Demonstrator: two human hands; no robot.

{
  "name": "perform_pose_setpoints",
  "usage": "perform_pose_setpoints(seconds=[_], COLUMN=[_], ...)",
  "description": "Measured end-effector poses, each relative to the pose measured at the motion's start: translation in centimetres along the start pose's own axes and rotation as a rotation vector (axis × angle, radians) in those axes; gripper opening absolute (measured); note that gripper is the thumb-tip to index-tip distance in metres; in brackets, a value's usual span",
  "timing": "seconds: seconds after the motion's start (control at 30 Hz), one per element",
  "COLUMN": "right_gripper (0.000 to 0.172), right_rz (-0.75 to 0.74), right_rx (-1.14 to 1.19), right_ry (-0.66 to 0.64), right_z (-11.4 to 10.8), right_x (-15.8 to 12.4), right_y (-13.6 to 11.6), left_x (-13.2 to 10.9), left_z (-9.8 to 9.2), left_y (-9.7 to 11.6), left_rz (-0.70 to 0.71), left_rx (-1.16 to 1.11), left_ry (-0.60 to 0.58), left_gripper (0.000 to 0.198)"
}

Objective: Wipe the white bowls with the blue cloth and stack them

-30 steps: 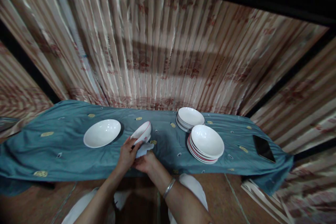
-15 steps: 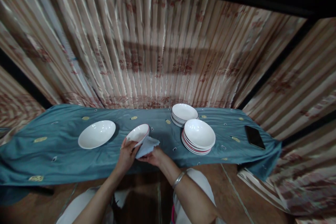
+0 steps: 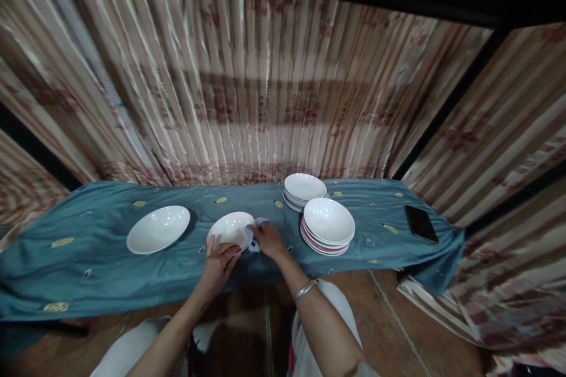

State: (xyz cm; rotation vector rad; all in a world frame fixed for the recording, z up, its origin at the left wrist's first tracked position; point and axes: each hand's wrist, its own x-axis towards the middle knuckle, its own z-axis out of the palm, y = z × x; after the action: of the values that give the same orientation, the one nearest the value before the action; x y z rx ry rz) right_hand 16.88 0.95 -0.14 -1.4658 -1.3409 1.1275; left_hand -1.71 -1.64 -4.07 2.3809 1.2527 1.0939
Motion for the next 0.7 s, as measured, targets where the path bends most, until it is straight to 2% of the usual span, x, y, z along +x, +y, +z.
perform_pose_setpoints(seconds=[0.1,0.23,0.33,0.4,0.47,0.53,0.63,0.7], right_gripper=[0.017,0.012,0.013,0.015,0.017,0.020,0.023,0.025], right_rz=[0.003,-0.003,-0.018,-0.030,-0.044,-0.056,-0.069,-0.077], right_rx=[-0.511,-0.629,-0.684,-0.716,-0.766,-0.828,-0.911,-0.956], right_ry=[0.074,0.068,0.055,0.050,0.047,0.040,0.022,0.012], right_z=[-0.3,-0.3,-0.5,-0.6,-0.7,-0.7,-0.7,-0.7], right_x=[0.2,0.2,0.2,0.2,0.2,0.2,0.3,0.3], right_y=[-0.5,-0.5,-0.4,-0.4,-0.4,-0.5,-0.7,-0.8], left_x=[-0.3,-0.3,-0.2,-0.1,-0.2,-0.3,-0.4,-0.3], left_z=[0.1,-0.1,0.1,0.3,0.5,0.3,-0.4,-0.8], left_y=[0.2,0.4,0.3,0.1,-0.3,-0.6,-0.8,-0.7], left_rz=[0.045,0.001,-0.206,-0.383,-0.554,-0.691,-0.826,-0.877], left_rx=[0.054,0.105,0.048,-0.084,-0.284,-0.533,-0.877,-1.005], left_ry=[-0.021,0.055,0.169,0.244,0.289,0.290,0.280,0.295], left_gripper=[0.035,0.051,0.077,0.102,0.118,0.113,0.081,0.067])
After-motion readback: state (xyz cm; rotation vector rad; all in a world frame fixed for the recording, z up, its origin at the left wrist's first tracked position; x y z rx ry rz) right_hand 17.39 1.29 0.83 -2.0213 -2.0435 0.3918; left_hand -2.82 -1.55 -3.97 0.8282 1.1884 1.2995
